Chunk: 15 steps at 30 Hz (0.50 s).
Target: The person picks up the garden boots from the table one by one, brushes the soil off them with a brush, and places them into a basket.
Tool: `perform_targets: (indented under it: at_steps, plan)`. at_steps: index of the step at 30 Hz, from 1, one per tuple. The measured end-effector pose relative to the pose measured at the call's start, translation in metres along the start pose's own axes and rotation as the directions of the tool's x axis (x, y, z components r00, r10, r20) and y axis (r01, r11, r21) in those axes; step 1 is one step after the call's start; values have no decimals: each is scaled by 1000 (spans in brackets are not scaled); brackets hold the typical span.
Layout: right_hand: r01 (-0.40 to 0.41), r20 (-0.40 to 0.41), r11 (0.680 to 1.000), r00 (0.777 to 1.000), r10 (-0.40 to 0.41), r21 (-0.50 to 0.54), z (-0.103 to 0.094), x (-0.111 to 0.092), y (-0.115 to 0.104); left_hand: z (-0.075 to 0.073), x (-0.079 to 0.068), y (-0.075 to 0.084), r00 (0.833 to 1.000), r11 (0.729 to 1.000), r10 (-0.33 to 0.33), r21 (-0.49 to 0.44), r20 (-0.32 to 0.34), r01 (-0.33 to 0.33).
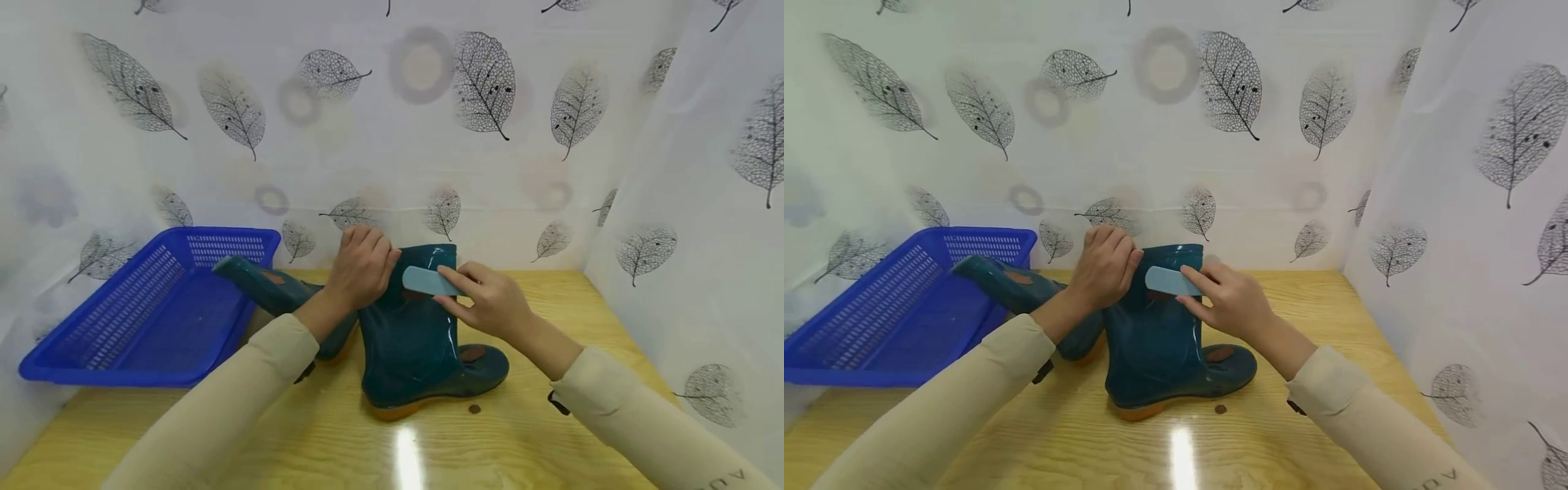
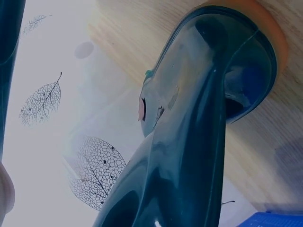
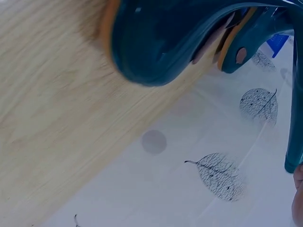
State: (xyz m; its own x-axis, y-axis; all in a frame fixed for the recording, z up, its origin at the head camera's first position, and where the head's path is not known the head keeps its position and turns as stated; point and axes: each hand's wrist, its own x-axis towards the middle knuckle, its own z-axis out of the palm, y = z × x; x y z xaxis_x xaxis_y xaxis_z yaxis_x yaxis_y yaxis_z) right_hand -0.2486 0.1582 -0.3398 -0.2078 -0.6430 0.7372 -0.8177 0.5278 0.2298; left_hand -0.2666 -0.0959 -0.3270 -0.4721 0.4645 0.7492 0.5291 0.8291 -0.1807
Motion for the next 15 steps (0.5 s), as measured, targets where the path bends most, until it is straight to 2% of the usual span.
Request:
perform_targets:
  at_steps: [7,15]
  plan:
    - [79,63,995,995,-75,-66,-2,5,-10,2,2,3,1000,1000,9,-3,2,-9]
    - [93,132,993,988,-83,-68,-16,-7,-11,3,4,3,999,999,43,2,12,-43]
